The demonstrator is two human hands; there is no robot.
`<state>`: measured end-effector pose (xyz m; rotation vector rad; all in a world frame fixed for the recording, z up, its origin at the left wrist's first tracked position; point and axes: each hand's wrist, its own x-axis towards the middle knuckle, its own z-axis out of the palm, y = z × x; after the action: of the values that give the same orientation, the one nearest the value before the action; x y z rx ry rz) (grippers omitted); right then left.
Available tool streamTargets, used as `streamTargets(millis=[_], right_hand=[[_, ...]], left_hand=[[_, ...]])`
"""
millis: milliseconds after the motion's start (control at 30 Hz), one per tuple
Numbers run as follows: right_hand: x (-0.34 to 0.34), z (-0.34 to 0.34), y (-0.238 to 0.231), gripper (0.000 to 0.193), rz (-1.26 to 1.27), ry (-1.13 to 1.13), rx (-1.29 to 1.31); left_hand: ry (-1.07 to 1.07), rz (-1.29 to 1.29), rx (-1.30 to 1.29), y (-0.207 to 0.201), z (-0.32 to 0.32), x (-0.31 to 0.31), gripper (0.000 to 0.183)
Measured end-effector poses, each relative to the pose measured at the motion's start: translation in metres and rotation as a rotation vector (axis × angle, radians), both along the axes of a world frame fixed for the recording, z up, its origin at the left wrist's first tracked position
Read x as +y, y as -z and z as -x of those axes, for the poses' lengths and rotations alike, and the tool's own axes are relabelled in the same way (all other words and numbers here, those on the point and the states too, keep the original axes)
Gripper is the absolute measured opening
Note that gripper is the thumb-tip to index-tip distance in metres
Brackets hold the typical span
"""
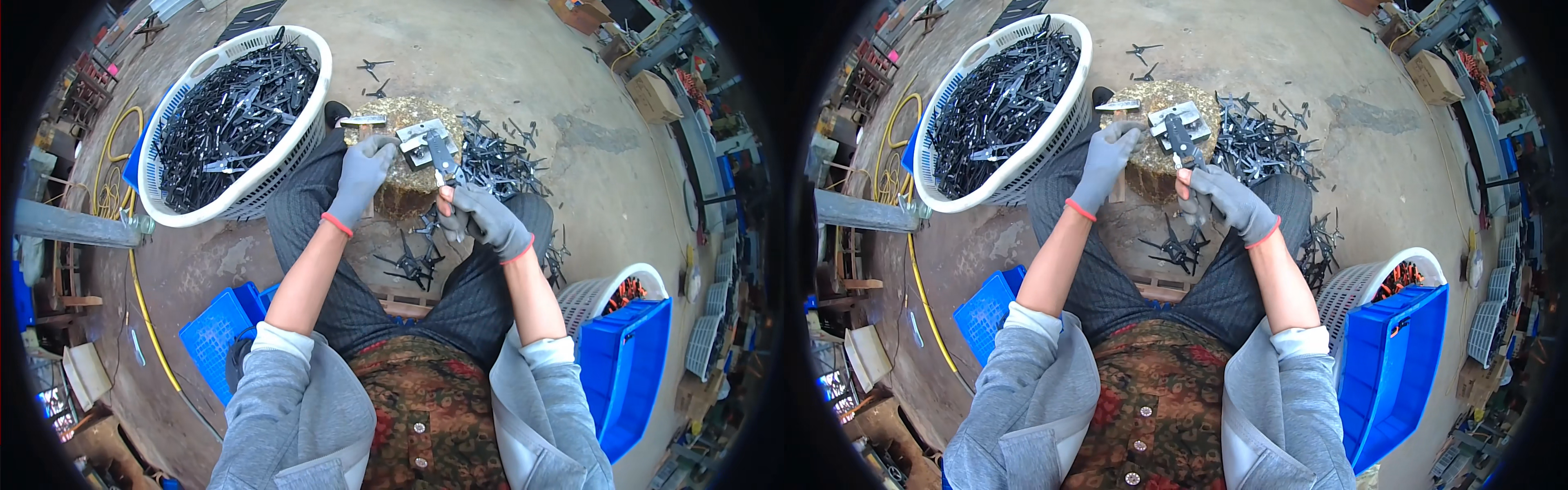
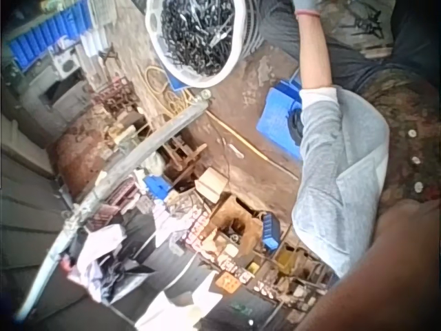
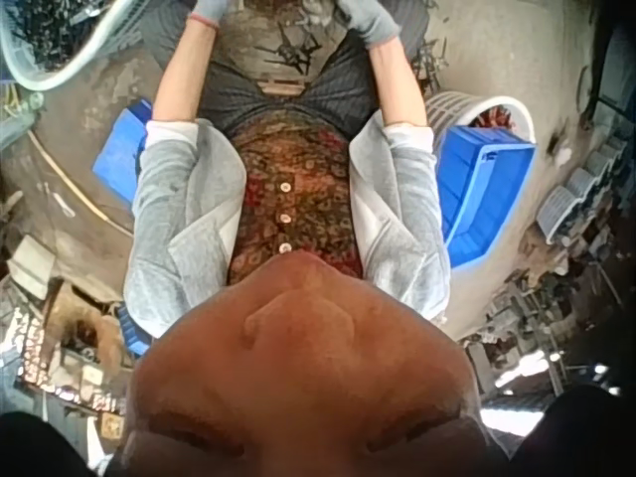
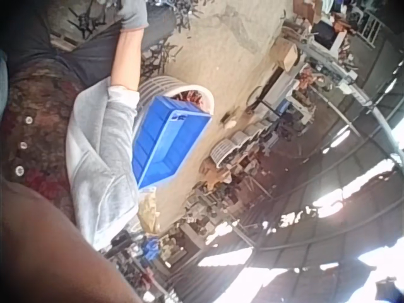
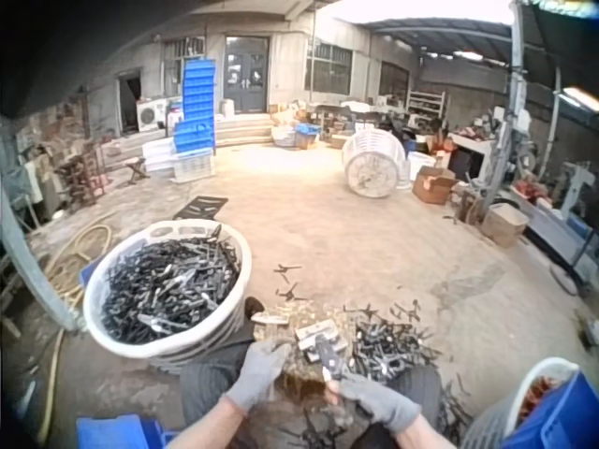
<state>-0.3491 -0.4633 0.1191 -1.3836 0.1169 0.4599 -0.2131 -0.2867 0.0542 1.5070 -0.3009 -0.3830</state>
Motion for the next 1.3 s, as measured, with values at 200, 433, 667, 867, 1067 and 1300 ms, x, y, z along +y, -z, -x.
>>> streamTargets(millis=[200,433,667,867,1067,1300], right_hand=[[0.022,0.004,0.012,0.033,-0.256,-0.137,0.012],[0.036,0.013,0.015,0.048,0.053,-0.211,-0.08],[0.008,0.034,0.017,0.053,-0.07,0.057,-0.079],[0.017,0.036,0.016,0.048,-0.098,0.117,-0.099],[0.015,0.042,0.016,0.044,-0.134,0.248,-0.085],[0.011,0.047,0.02,0.041,-0.126,0.332,-0.083]], left_hand=[[0.128,0.029,0.108,-0.06,0.034,0.031,0.051],[0.22,-0.062,0.187,-0.057,0.037,0.053,0.032],[-0.477,0.008,0.008,-0.028,-0.039,0.179,0.035],[-0.561,-0.273,0.077,-0.011,-0.101,0.287,0.031],[-0.666,-1.409,-0.69,0.006,-0.111,0.301,0.023],[-0.202,-1.186,-0.522,0.023,-0.122,0.269,0.029]])
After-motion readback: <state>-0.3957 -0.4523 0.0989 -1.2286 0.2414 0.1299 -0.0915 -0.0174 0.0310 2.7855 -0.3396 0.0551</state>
